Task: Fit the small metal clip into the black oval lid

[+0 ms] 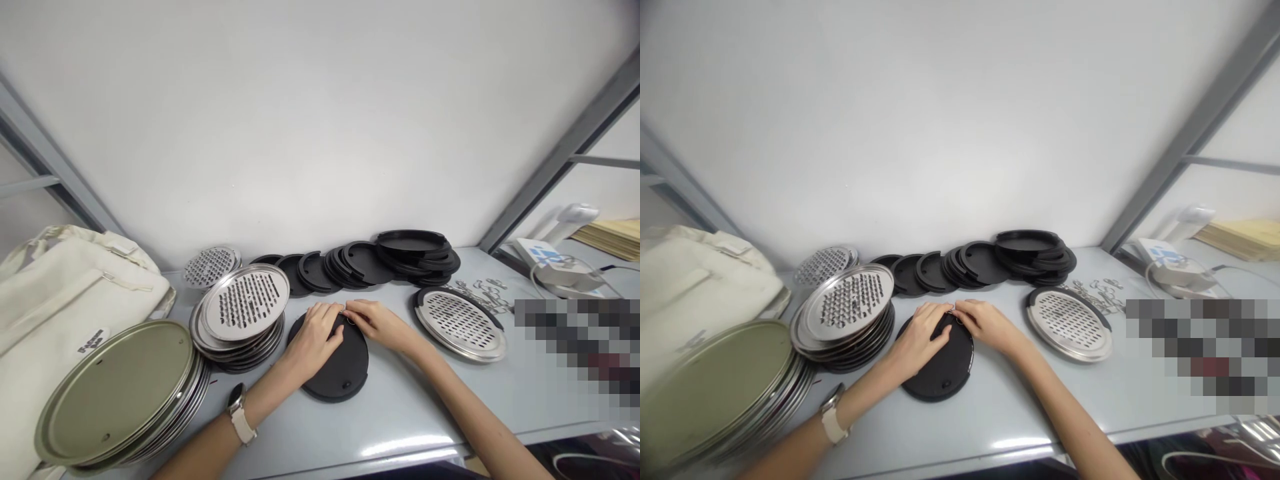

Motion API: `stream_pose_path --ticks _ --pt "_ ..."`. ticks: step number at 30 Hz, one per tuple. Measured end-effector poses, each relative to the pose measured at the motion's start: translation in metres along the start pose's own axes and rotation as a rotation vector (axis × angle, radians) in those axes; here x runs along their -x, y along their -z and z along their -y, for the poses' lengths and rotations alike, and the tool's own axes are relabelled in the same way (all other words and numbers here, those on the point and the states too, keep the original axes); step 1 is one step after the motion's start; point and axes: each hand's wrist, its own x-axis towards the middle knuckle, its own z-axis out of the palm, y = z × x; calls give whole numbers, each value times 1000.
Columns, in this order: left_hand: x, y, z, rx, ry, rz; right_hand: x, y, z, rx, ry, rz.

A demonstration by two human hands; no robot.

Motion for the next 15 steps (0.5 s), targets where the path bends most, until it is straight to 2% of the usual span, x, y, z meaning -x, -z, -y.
stream_pose_path --ticks 15 --pt "1 -2 3 34 -45 -14 2 4 0 -21 -40 20"
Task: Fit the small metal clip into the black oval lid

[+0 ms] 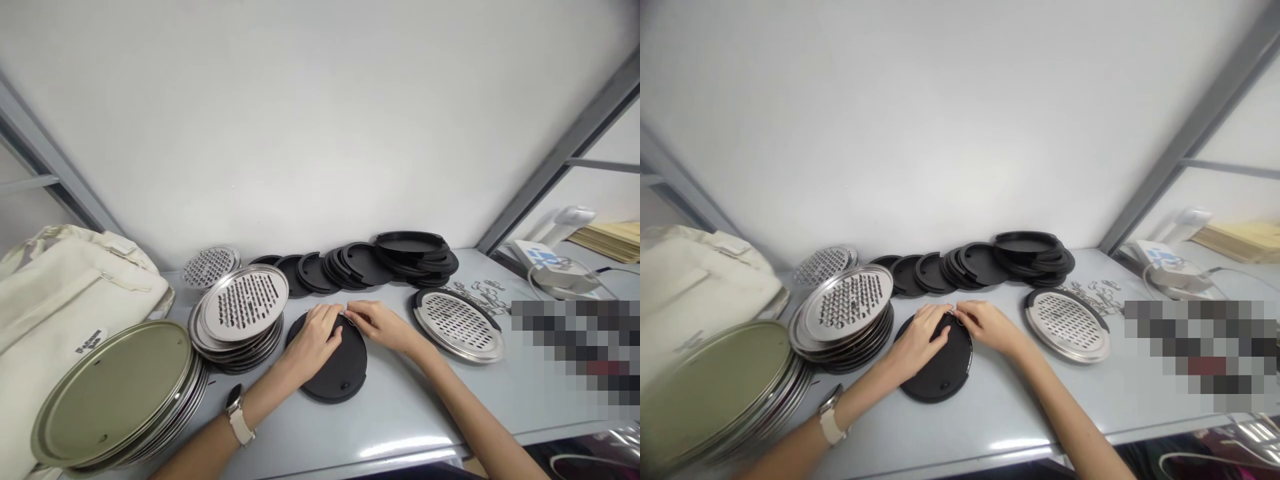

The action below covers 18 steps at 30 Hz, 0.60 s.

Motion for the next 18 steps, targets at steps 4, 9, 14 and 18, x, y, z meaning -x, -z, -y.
stream_pose_path --ticks 4,9,14,18 --pt "0 0 0 -15 -24 9 0 0 0 -21 7 28" --pt "0 2 -3 -54 -15 12 -1 -1 0 -10 15 40" --pt "-1 3 -5 -103 33 -19 -1 -6 0 46 22 -12" --pt "-2 4 -6 -138 62 -26 -1 -8 0 85 19 -26"
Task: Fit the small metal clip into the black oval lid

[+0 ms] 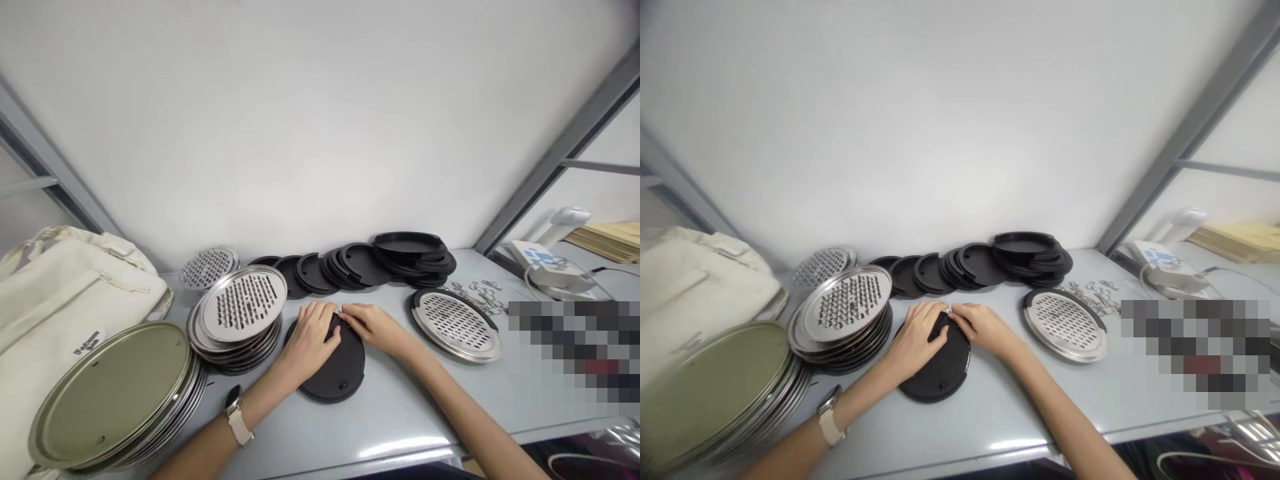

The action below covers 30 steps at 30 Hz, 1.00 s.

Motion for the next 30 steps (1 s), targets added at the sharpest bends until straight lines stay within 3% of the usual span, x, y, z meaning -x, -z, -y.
stream_pose_path --ticks 30 --pt "1 2 -1 -33 -21 19 1 4 1 -6 -10 -40"
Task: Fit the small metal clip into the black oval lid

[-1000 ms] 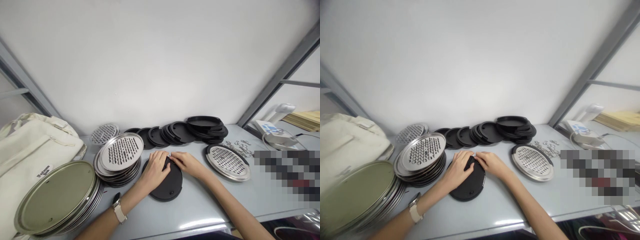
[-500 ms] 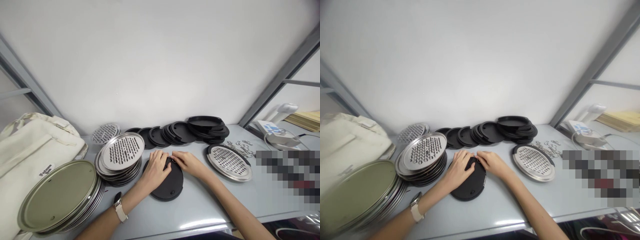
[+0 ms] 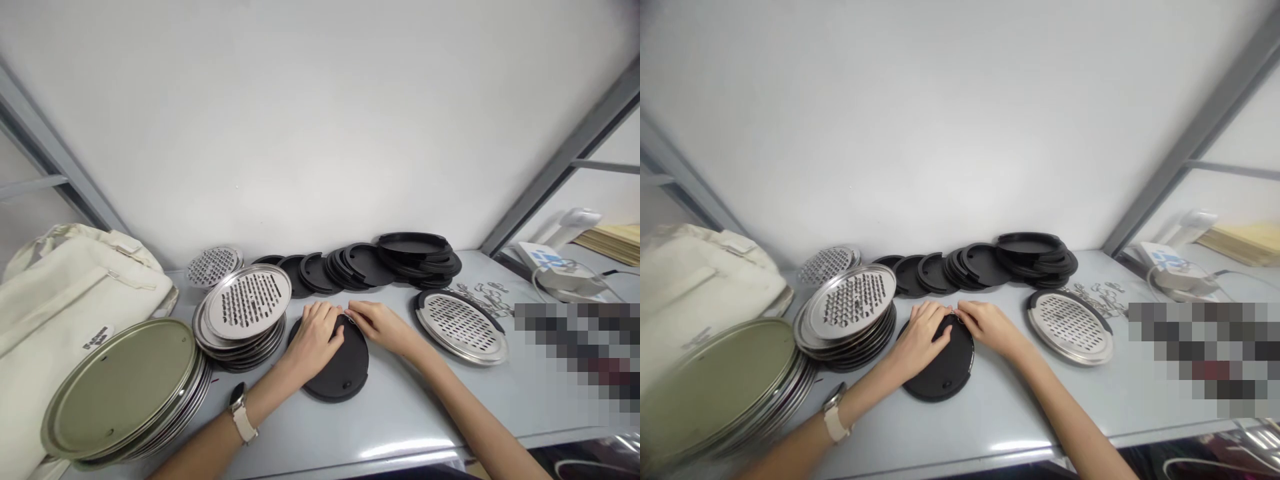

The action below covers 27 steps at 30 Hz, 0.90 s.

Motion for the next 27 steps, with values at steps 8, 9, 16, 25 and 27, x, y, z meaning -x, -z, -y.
stream_pose_path --ticks 8,9,16,25,27 --pt "1 0 1 13 -6 -5 0 -1 2 4 -2 -11" --pt "1 -1 1 15 -7 -7 0 -1 2 3 -2 -9" --pt "1 -2 2 27 -2 -5 0 -1 1 5 4 -5" --pt "1 -1 1 27 -5 13 0 -1 2 1 0 -17" --pt "1 -1 2 26 -7 15 0 0 3 -3 1 -20"
